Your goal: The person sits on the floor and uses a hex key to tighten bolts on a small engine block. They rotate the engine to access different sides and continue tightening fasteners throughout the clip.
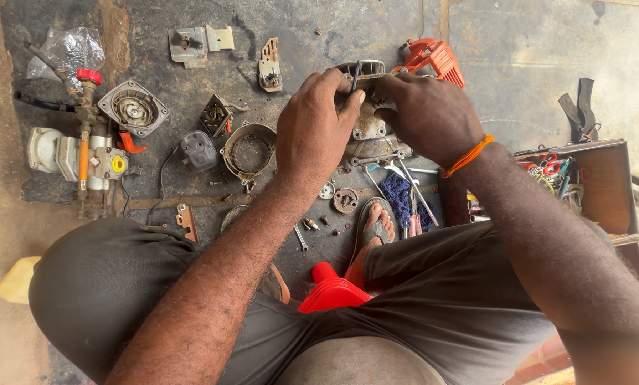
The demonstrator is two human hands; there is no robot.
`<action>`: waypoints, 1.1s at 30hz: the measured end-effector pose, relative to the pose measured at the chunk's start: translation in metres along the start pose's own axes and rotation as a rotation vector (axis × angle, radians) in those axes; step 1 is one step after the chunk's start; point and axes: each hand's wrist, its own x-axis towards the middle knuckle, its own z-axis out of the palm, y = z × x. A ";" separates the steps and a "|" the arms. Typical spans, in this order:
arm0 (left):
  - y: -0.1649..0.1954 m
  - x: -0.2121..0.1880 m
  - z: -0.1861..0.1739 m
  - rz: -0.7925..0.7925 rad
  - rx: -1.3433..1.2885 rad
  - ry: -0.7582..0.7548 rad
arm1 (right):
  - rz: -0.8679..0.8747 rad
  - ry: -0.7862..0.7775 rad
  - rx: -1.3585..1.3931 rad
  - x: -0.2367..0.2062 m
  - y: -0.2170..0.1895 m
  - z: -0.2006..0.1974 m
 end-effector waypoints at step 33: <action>0.002 0.057 -0.013 0.082 -0.001 0.059 | -0.024 0.003 -0.203 0.006 -0.001 0.014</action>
